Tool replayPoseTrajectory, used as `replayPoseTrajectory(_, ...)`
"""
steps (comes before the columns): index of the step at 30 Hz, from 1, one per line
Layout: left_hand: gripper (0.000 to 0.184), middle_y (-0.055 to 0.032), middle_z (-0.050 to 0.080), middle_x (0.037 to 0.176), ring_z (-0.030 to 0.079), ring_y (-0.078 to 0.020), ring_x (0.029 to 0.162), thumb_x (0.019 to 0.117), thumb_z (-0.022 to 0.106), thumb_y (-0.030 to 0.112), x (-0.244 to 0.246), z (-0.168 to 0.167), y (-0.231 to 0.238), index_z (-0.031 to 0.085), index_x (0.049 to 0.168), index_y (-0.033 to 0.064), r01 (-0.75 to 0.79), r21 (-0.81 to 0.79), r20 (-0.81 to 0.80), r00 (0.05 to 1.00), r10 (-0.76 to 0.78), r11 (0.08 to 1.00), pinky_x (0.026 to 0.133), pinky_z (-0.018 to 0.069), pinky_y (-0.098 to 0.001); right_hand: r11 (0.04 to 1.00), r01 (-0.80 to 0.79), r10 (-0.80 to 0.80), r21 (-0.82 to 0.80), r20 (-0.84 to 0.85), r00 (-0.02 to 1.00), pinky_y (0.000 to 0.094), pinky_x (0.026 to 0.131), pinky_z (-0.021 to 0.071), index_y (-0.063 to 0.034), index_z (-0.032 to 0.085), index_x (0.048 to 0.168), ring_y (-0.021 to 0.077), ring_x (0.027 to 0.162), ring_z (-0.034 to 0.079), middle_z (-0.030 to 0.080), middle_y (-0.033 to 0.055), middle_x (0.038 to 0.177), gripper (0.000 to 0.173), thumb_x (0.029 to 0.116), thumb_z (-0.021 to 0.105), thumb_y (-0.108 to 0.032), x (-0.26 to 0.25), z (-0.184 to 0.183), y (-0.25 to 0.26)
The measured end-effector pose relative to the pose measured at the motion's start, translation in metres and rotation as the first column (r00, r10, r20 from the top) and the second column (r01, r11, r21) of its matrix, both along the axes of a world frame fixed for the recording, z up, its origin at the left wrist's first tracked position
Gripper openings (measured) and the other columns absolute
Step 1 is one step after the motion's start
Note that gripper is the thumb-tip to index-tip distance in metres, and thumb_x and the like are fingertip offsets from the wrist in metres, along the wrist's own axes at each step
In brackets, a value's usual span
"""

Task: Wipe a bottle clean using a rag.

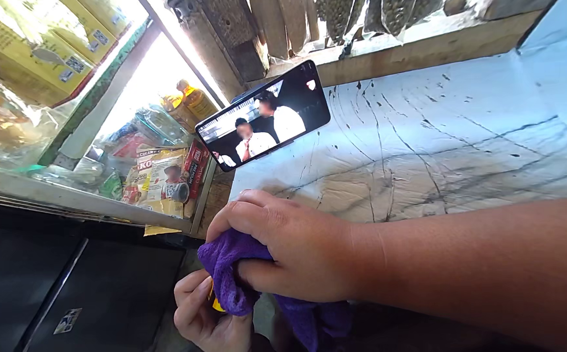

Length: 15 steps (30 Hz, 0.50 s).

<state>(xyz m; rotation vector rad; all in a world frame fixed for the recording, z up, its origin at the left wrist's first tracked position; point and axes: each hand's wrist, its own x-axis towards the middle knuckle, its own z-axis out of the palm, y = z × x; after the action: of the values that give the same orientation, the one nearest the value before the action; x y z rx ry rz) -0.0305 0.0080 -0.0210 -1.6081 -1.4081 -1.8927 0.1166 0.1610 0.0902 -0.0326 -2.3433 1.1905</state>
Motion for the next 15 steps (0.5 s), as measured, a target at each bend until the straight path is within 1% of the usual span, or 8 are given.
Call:
replayPoseTrajectory(8,0.048,0.0159,0.061,0.121,0.058,-0.0012,0.116,0.087,0.081,0.035,0.0008,-0.0003,-0.0005,0.058,0.13,0.0325,-0.001,-0.002,-0.004,1.0,0.001,1.0,0.097,0.0484,-0.0178,1.0,-0.004,0.004,0.004,0.012,1.0,0.0242,0.076,0.0519,-0.0138,0.067,0.121,0.0092,0.096,0.06,0.06,0.0033,0.105,0.026,0.0957,0.067,-0.02,0.0003,0.0002,0.0001)
replayPoseTrajectory(15,0.049,0.016,0.06,0.12,0.057,-0.0015,0.115,0.087,0.08,0.036,0.0008,-0.0002,-0.0006,0.058,0.13,0.0323,-0.019,-0.002,-0.017,1.0,0.019,1.0,0.096,0.0482,-0.018,1.0,-0.007,0.006,0.01,0.024,1.0,0.0257,0.077,0.0527,-0.0141,0.067,0.122,0.0105,0.098,0.06,0.061,0.0041,0.108,0.026,0.0965,0.066,-0.02,0.0005,0.001,0.0)
